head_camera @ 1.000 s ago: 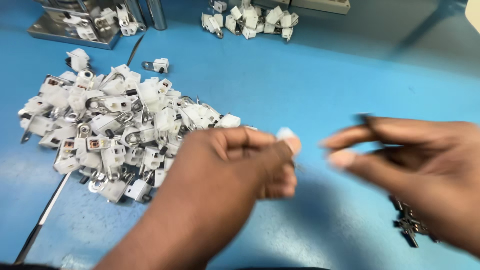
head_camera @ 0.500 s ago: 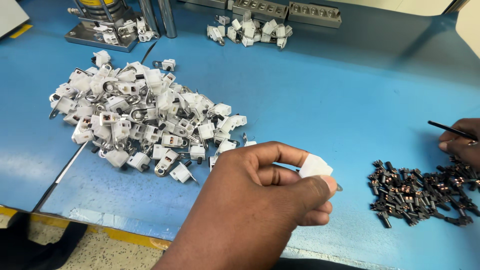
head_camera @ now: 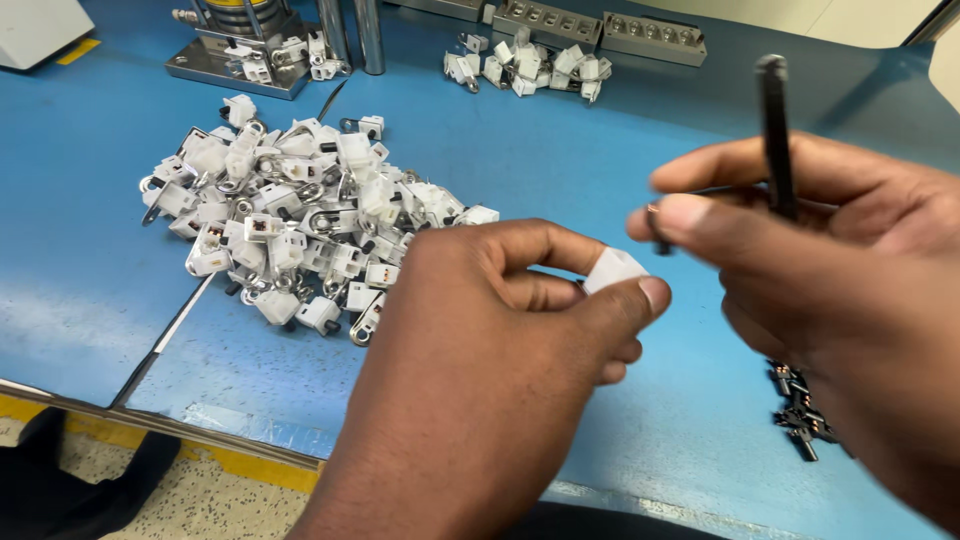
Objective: The person repeatedly picks small white plastic housings and uses a metal tool to insert and adjust small metal pins inside them. The person handles the components one at a time, rotating them to access different sides, and places the finished units back on the table.
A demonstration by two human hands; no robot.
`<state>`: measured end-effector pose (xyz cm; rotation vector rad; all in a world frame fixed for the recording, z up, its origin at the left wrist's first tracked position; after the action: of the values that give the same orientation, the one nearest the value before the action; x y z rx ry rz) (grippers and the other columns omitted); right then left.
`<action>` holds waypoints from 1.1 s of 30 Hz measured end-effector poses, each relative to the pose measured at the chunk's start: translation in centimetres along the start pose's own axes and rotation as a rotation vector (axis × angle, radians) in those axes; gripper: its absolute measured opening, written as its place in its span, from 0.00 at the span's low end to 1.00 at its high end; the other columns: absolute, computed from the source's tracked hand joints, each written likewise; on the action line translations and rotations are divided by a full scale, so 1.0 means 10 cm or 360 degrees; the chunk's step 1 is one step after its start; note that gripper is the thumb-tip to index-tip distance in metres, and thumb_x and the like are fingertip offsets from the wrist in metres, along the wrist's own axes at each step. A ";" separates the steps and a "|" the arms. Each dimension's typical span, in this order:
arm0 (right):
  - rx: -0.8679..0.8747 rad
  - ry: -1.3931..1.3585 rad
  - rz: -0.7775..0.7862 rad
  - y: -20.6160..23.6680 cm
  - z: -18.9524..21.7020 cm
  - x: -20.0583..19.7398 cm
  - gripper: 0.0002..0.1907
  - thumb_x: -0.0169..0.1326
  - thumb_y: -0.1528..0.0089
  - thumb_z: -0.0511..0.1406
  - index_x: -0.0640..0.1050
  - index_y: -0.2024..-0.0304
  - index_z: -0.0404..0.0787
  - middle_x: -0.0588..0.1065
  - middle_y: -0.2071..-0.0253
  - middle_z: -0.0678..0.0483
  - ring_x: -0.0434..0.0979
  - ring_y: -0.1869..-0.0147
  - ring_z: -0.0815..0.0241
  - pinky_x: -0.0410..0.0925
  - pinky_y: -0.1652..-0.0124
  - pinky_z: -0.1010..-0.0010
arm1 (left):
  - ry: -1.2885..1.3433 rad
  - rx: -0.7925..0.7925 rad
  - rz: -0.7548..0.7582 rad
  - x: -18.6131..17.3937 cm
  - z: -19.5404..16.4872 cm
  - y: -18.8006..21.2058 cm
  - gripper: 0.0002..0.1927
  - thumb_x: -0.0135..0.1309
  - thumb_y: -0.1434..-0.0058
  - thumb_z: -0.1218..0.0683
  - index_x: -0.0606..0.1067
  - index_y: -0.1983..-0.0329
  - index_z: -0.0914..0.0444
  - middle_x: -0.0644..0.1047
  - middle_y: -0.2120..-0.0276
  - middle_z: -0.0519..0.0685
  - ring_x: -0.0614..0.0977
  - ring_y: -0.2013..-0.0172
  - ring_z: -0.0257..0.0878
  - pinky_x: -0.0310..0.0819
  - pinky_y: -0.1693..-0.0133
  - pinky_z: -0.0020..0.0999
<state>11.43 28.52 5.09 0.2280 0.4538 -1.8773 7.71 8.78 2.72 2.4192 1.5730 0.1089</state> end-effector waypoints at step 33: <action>-0.0357 -0.0337 0.0354 -0.44 0.30 0.35 0.07 0.37 0.26 0.37 0.64 0.51 0.41 0.75 0.40 0.39 0.79 0.32 0.47 0.70 0.38 0.56 | 0.0083 0.0017 -0.0054 -0.17 -0.04 -0.27 0.11 0.68 0.46 0.51 0.88 0.66 0.63 0.84 0.76 0.45 0.85 0.72 0.30 0.83 0.65 0.30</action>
<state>6.28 25.52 7.39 -0.0685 0.4689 -1.5976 4.52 8.30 2.56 2.4154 1.6405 0.1586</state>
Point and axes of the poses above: each hand's wrist, its own y-axis away from the middle knuckle, its own x-axis out of the palm, z = x × y, the point moved 5 cm from there along -y, towards the middle knuckle
